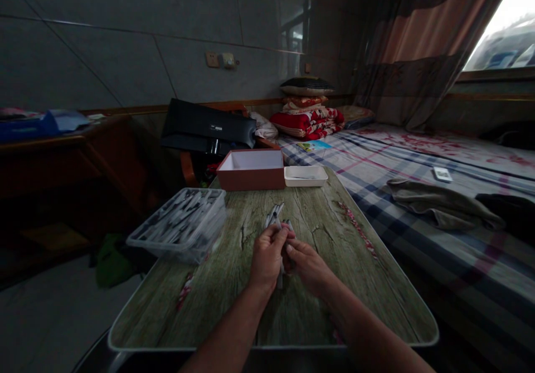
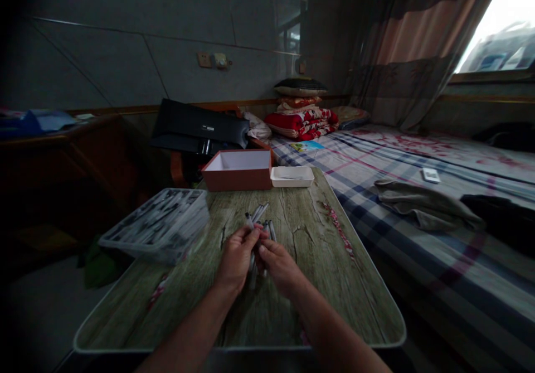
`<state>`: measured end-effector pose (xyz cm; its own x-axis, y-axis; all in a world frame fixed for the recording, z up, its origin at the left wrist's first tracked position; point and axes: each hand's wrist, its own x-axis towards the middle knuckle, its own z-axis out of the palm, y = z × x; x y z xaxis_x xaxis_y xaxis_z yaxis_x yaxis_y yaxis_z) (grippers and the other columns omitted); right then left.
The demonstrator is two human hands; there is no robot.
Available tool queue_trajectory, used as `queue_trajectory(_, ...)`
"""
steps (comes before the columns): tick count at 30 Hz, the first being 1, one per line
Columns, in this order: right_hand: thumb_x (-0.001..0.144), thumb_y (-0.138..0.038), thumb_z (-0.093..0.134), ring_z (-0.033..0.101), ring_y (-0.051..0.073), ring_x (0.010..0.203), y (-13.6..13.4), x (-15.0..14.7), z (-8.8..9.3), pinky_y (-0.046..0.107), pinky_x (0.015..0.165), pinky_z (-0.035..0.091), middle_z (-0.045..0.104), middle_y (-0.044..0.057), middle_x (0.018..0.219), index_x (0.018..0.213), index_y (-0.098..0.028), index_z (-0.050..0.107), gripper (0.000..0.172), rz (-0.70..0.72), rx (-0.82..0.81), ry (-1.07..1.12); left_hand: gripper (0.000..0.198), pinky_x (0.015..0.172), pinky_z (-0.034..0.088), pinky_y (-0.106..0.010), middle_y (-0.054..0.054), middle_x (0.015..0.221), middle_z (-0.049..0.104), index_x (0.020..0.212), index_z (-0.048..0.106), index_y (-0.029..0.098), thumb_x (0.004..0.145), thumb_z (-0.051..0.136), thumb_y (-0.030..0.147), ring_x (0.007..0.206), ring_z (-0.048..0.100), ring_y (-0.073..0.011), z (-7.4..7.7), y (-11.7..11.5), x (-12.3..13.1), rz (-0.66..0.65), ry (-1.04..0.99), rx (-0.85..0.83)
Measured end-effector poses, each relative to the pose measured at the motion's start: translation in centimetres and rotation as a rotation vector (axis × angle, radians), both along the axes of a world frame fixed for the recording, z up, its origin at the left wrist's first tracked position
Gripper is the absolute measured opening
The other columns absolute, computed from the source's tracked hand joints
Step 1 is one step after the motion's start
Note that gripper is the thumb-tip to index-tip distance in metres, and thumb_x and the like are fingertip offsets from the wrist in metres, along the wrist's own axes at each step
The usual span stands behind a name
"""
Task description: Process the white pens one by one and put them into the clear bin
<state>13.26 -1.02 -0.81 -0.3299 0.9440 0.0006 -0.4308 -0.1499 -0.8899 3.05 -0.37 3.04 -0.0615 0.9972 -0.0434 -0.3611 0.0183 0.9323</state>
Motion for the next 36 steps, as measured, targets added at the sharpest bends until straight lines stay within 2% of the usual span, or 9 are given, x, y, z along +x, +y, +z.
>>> queue_trajectory(4,0.07,-0.044,0.072,0.023,0.004,0.039,-0.4,0.2,0.8,0.016,0.04,0.012,0.035,-0.011,0.053,0.104,-0.022,0.054,0.045,0.031,-0.239,0.103,0.028,0.075,0.051,-0.029,-0.007,0.08,0.071,0.087,0.064,0.016,0.079,0.062,0.043,0.079,0.067,-0.0186,-0.3,0.0,0.2,-0.067,-0.067,0.023)
queue_trajectory(6,0.069,-0.044,0.071,0.017,0.003,0.037,-0.5,0.3,1.2,0.016,0.039,0.008,0.031,-0.013,0.051,0.112,-0.024,0.05,0.052,0.061,-0.273,0.126,0.027,0.074,0.052,-0.03,-0.007,0.081,0.071,0.083,0.062,0.017,0.079,0.062,0.043,0.08,0.068,-0.0198,-0.5,-0.1,0.4,-0.047,-0.093,0.011)
queue_trajectory(12,0.07,-0.051,0.069,0.015,0.003,0.034,-0.6,0.1,1.5,0.016,0.035,0.008,0.032,-0.014,0.046,0.096,-0.024,0.048,0.044,0.08,-0.255,0.094,0.025,0.071,0.051,-0.028,-0.002,0.073,0.068,0.08,0.061,0.017,0.079,0.062,0.042,0.074,0.067,-0.0172,-0.4,0.0,0.8,0.011,-0.089,0.036)
queue_trajectory(16,0.072,-0.062,0.062,0.02,0.003,0.032,-0.4,0.4,1.4,0.017,0.033,0.009,0.043,-0.01,0.048,0.09,-0.021,0.049,0.046,0.126,-0.218,-0.019,0.027,0.068,0.049,-0.026,-0.001,0.071,0.066,0.081,0.062,0.017,0.077,0.064,0.043,0.068,0.064,-0.014,0.1,0.4,-0.1,0.058,-0.074,0.035)
queue_trajectory(18,0.071,-0.061,0.063,0.023,0.002,0.032,-0.1,0.7,1.4,0.017,0.032,0.01,0.048,-0.008,0.053,0.087,-0.019,0.051,0.047,0.074,-0.189,-0.055,0.028,0.063,0.047,-0.023,-0.001,0.073,0.066,0.081,0.064,0.016,0.075,0.066,0.043,0.065,0.061,-0.0118,0.5,0.6,-1.0,0.067,-0.018,0.026)
queue_trajectory(21,0.067,-0.058,0.067,0.024,0.002,0.034,0.6,1.3,1.5,0.017,0.033,0.011,0.044,-0.008,0.054,0.077,-0.018,0.05,0.045,-0.068,-0.172,-0.051,0.027,0.054,0.043,-0.02,0.0,0.069,0.063,0.078,0.065,0.016,0.073,0.068,0.042,0.058,0.057,-0.0101,0.9,0.6,-2.5,-0.081,0.097,-0.04)
queue_trajectory(25,0.067,-0.06,0.067,0.023,0.003,0.036,1.3,1.7,1.4,0.017,0.035,0.013,0.036,-0.01,0.048,0.067,-0.019,0.045,0.047,-0.165,-0.155,-0.052,0.025,0.057,0.044,-0.022,-0.001,0.068,0.063,0.084,0.067,0.016,0.07,0.072,0.036,0.059,0.057,-0.0118,1.0,0.0,-3.9,-0.369,0.166,-0.07)
queue_trajectory(31,0.067,-0.065,0.065,0.021,0.003,0.035,1.5,1.4,1.0,0.019,0.035,0.012,0.031,-0.01,0.043,0.058,-0.02,0.039,0.053,-0.105,-0.121,-0.15,0.03,0.048,0.034,-0.016,0.004,0.061,0.057,0.095,0.063,0.018,0.068,0.074,0.025,0.05,0.048,-0.006,0.3,-0.6,-5.1,-0.561,0.174,-0.12)
queue_trajectory(36,0.064,-0.057,0.071,0.02,0.002,0.033,1.2,1.6,1.4,0.019,0.034,0.01,0.032,-0.011,0.042,0.058,-0.019,0.041,0.048,-0.038,-0.208,-0.068,0.031,0.042,0.035,-0.017,0.004,0.058,0.052,0.107,0.06,0.02,0.079,0.064,0.032,0.042,0.041,-0.0059,0.4,-0.5,-5.7,-0.625,-0.035,-0.173)
